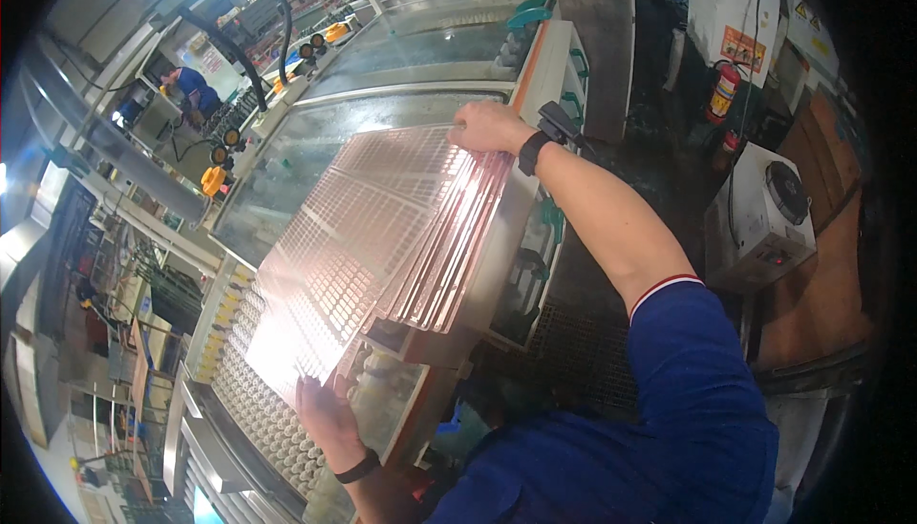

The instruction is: Handling and placing metal grid sheets onto a machine processing bed for fabrication.

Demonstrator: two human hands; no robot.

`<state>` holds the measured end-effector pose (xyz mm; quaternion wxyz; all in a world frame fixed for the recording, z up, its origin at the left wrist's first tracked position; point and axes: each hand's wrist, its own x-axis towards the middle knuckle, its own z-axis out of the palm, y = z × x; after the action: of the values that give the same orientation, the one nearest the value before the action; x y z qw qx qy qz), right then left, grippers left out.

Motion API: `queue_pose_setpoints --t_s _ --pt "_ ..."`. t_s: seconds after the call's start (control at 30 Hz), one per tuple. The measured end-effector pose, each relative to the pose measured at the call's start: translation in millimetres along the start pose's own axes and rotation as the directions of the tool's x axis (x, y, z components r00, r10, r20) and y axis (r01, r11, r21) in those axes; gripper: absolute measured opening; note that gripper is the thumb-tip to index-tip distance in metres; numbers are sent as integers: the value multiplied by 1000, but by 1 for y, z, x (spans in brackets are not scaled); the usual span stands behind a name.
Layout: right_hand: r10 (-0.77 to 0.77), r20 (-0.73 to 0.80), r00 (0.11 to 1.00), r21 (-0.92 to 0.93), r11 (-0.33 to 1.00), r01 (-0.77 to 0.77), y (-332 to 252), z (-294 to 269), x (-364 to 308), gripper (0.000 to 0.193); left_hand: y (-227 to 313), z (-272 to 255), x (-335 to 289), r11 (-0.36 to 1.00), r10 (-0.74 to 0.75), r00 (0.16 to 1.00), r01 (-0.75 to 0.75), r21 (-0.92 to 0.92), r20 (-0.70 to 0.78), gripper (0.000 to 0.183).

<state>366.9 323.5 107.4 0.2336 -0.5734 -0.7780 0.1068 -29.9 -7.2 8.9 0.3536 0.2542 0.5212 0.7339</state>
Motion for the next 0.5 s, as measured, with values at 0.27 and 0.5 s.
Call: queue_pose_setpoints --t_s 0.27,0.5 --pt "21 19 1000 -23 1000 -20 -2 0 2 43 10 11 -7 962 -80 997 76 -264 -5 17" --pt "12 11 1000 -17 1000 -12 -2 -3 -1 45 8 13 -6 937 -132 991 132 -324 20 20"
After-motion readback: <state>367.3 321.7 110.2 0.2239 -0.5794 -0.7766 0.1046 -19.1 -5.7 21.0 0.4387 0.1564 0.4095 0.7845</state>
